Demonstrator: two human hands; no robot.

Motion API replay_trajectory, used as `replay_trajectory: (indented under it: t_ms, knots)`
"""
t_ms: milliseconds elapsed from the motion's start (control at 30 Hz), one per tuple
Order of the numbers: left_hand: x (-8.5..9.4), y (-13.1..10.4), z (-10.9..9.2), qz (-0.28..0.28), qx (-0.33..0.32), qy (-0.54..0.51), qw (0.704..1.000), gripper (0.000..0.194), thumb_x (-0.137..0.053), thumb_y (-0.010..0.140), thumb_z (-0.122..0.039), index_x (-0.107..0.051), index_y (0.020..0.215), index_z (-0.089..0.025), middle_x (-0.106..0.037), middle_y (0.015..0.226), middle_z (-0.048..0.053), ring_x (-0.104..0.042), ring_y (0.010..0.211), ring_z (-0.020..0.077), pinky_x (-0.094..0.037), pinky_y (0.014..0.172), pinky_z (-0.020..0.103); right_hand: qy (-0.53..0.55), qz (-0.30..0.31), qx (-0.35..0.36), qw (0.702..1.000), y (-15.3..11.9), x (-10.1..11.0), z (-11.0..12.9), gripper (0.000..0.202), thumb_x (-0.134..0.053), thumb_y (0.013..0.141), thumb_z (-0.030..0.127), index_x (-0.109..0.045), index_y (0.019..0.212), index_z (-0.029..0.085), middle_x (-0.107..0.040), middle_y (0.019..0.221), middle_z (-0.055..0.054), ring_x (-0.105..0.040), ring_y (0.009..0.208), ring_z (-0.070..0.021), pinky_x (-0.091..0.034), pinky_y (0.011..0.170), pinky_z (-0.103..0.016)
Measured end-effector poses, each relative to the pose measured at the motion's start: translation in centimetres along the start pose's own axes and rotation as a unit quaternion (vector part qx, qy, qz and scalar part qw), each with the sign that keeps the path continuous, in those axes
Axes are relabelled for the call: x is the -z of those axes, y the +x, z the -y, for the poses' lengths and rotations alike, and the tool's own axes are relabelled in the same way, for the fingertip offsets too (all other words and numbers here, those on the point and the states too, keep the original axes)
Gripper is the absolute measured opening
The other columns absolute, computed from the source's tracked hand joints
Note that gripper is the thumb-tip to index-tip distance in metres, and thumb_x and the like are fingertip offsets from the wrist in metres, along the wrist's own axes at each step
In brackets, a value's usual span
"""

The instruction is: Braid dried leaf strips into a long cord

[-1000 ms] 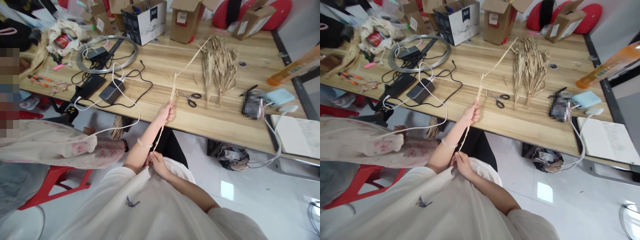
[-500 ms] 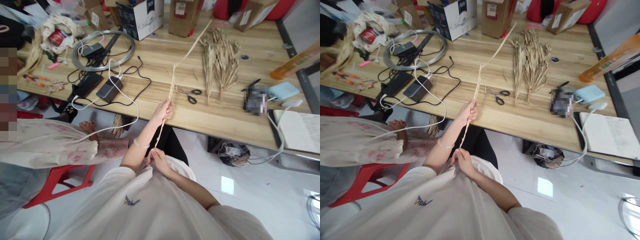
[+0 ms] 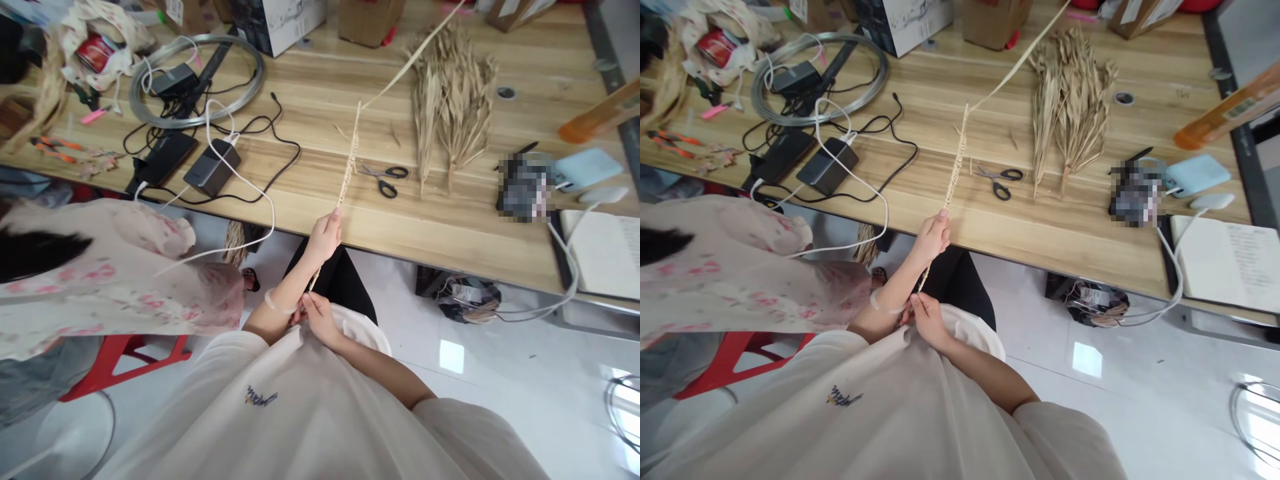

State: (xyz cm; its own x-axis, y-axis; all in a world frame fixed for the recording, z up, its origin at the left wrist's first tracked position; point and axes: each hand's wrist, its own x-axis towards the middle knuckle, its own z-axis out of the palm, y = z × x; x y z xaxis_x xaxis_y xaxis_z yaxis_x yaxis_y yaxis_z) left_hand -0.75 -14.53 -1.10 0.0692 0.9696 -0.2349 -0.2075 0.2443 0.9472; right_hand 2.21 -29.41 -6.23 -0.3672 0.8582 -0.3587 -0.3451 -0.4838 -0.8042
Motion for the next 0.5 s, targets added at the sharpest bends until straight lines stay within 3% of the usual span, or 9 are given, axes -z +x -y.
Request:
replay_trajectory:
  t_ms: [167,300,400,500]
  knots:
    - [0.2,0.1,1.3,-0.001,-0.011,0.039,0.999,0.047,-0.038,0.088,-0.056,-0.028,0.059,-0.02,-0.023,0.042,-0.01,-0.021,0.033,0.0021,-0.018,0.035,0.017,0.001,-0.01,-0.007,1.0,-0.1,0.0,-0.1,0.049,-0.051,0.075,0.066,-0.048,0.063,0.018,-0.056,0.048,0.003,-0.057,0.043,-0.0104,-0.051,0.049,-0.024]
    - [0.4,0.0,1.1,0.001,-0.013,0.065,0.998,0.048,-0.038,0.088,-0.056,-0.03,0.058,-0.019,-0.026,0.041,-0.01,-0.024,0.032,0.0021,-0.019,0.036,0.017,-0.003,-0.005,-0.01,1.0,0.1,0.1,0.2,0.049,-0.051,0.075,0.066,-0.048,0.065,0.018,-0.056,0.048,0.003,-0.057,0.043,-0.0105,-0.051,0.049,-0.024]
    - [0.8,-1.1,0.2,0.01,0.0,0.061,0.998,0.046,-0.037,0.089,-0.056,-0.043,0.065,-0.017,-0.036,0.043,-0.008,-0.033,0.033,0.0031,-0.024,0.035,0.016,-0.014,0.0,0.006,1.0,0.2,0.2,0.6,0.049,-0.05,0.077,0.064,-0.049,0.065,0.017,-0.055,0.049,0.003,-0.058,0.044,-0.0107,-0.051,0.049,-0.024]
    - [1.7,-3.1,-0.3,0.031,0.064,0.047,0.996,0.046,-0.039,0.088,-0.057,-0.053,0.082,-0.014,-0.053,0.056,-0.002,-0.051,0.043,0.0065,-0.037,0.04,0.016,-0.024,0.002,0.019,1.0,0.3,0.4,1.0,0.048,-0.048,0.08,0.063,-0.05,0.065,0.017,-0.054,0.05,0.002,-0.059,0.046,-0.0112,-0.051,0.049,-0.025]
